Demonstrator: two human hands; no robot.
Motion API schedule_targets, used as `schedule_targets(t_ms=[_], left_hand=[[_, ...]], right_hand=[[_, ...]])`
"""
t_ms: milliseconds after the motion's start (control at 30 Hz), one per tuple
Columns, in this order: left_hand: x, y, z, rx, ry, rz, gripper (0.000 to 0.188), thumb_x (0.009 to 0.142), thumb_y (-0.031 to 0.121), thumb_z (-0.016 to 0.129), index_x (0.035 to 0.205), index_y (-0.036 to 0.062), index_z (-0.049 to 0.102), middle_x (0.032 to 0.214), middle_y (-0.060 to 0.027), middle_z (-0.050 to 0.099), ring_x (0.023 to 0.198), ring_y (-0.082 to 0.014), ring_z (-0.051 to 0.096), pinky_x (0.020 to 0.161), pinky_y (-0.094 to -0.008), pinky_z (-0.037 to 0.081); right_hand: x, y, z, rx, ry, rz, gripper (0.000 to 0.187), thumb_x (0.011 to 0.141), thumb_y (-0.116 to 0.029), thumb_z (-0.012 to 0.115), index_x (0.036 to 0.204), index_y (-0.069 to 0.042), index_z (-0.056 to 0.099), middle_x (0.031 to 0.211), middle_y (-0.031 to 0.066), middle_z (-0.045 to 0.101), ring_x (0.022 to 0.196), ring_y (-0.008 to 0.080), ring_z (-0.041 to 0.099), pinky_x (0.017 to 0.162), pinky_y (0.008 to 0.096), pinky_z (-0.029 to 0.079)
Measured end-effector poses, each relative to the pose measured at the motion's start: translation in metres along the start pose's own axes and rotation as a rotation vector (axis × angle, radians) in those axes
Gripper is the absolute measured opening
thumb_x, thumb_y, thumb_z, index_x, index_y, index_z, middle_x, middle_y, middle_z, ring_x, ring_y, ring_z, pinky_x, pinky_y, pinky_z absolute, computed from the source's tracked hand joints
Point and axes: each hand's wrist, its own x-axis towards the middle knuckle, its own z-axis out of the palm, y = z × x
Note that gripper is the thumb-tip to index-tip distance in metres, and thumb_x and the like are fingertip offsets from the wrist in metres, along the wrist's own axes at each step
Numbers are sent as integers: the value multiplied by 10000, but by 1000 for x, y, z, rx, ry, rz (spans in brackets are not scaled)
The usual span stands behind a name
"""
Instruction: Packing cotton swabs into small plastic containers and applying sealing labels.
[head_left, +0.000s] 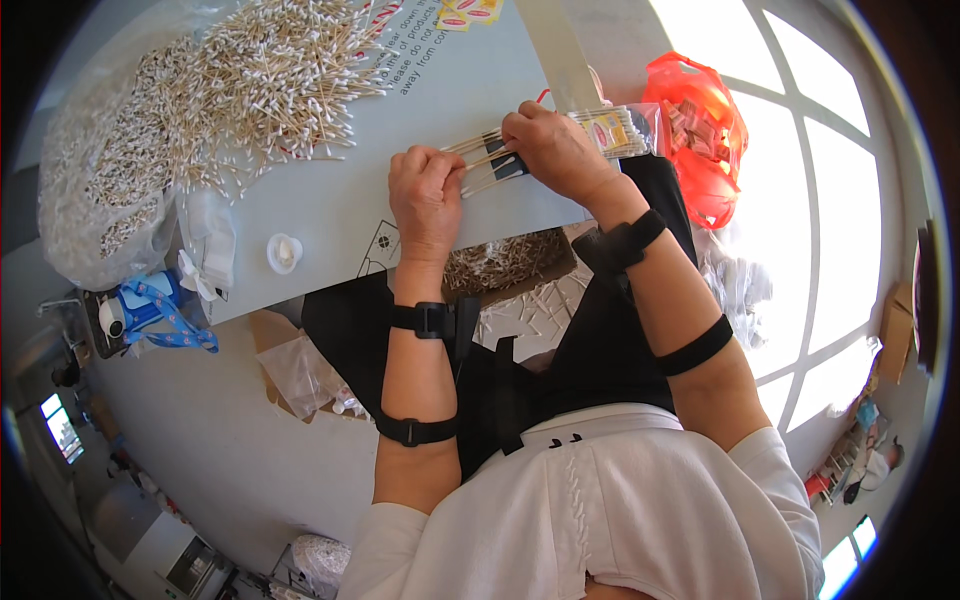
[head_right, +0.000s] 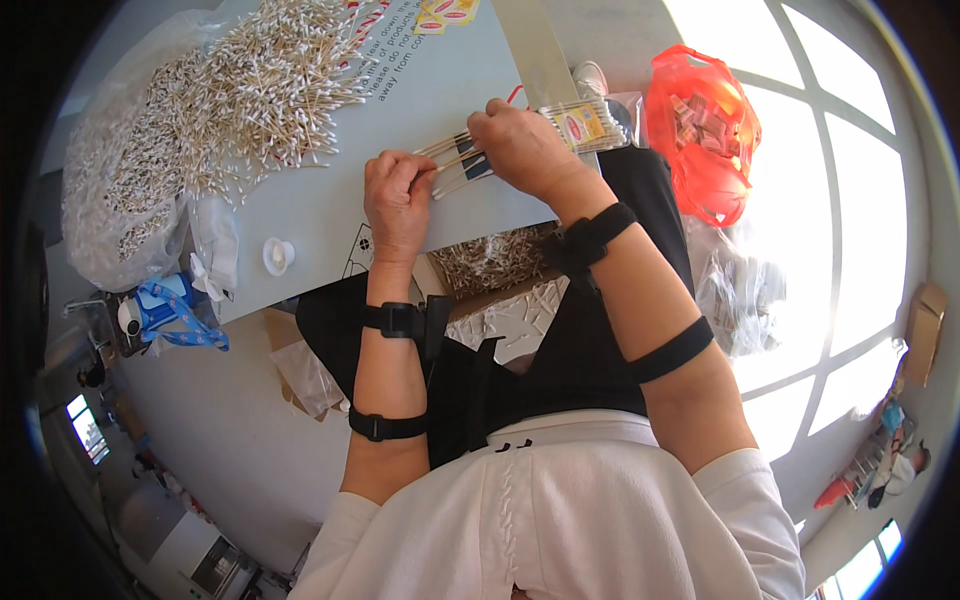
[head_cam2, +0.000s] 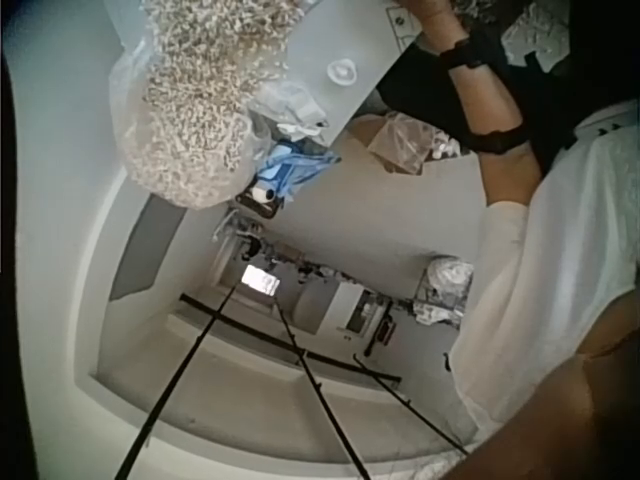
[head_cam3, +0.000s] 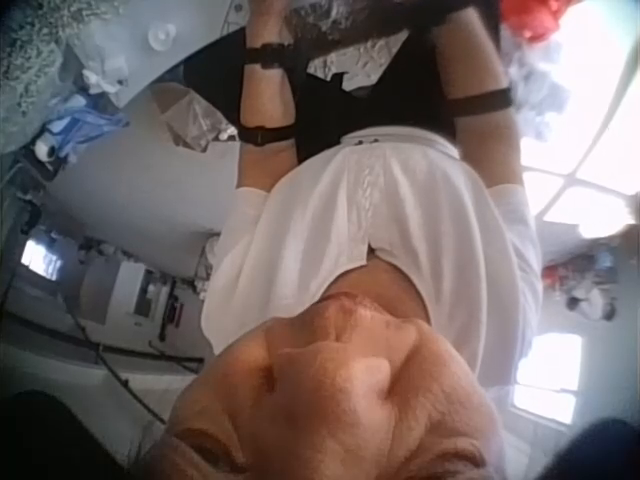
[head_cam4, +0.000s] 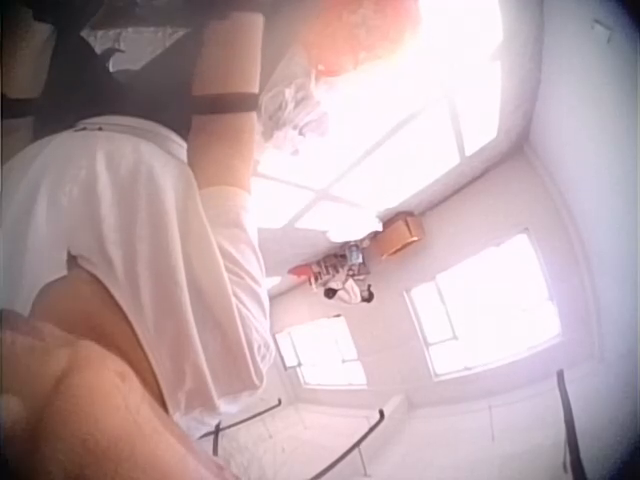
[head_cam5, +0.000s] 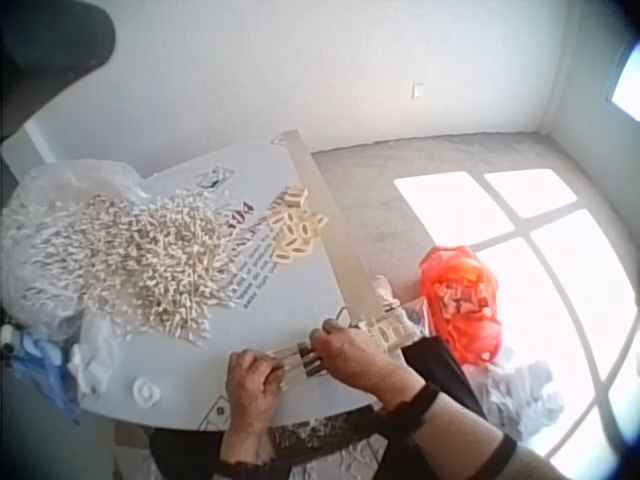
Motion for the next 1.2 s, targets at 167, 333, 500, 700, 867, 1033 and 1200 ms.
schedule_targets(t_ms=[167, 333, 500, 700, 867, 1033, 1200], left_hand=[[-1, 0, 0, 10, 5, -5, 147, 725, -12, 737, 832, 77, 691, 847, -26, 605, 849, -242, 554, 753, -354, 482], [0, 1, 1, 2, 2, 3, 150, 728, -11, 733, 837, 80, 689, 849, -26, 608, 848, -242, 556, 755, -357, 481], [0, 0, 2, -23, 14, -10, 145, 718, -5, 734, 810, 90, 674, 830, -18, 583, 847, -257, 548, 762, -370, 460], [-2, -4, 2, -95, 40, -20, 165, 720, -19, 725, 828, 90, 665, 841, -24, 588, 850, -262, 548, 760, -372, 460], [-9, 6, -5, -200, 111, -20, 187, 704, -11, 728, 836, 87, 641, 848, -30, 584, 852, -274, 546, 750, -378, 458], [-27, 21, -13, 0, -55, 50, 178, 679, 19, 730, 794, 87, 614, 844, -31, 572, 851, -269, 540, 754, -387, 436], [-30, 19, -8, 29, -42, 96, 149, 699, 8, 711, 773, 87, 610, 830, -31, 559, 846, -262, 533, 750, -382, 427]], right_hand=[[-1, 0, -10, 129, -52, -80, 73, 838, -15, 619, 877, -42, 563, 902, 135, 594, 792, 398, 631, 691, 469, 500], [-2, -5, -9, -105, -118, -73, 111, 827, 33, 575, 916, -18, 534, 923, 152, 567, 840, 394, 627, 713, 471, 501], [-8, -4, -11, -140, -64, -111, 140, 804, 38, 553, 934, -6, 522, 947, 161, 567, 809, 395, 633, 694, 474, 518], [-16, -13, -14, -208, -114, -152, 151, 799, 17, 556, 945, -11, 531, 942, 160, 579, 801, 381, 645, 686, 467, 533], [-22, -13, -6, -85, -47, -39, 105, 851, -23, 612, 933, -25, 547, 937, 141, 578, 815, 384, 631, 693, 471, 508], [-37, -15, -8, 90, 58, 39, 113, 826, -50, 662, 909, -60, 586, 873, 115, 570, 795, 357, 615, 670, 438, 502], [-40, -17, -2, 15, 95, -11, 54, 857, -107, 631, 829, -85, 591, 825, 100, 560, 740, 349, 631, 626, 454, 507]])
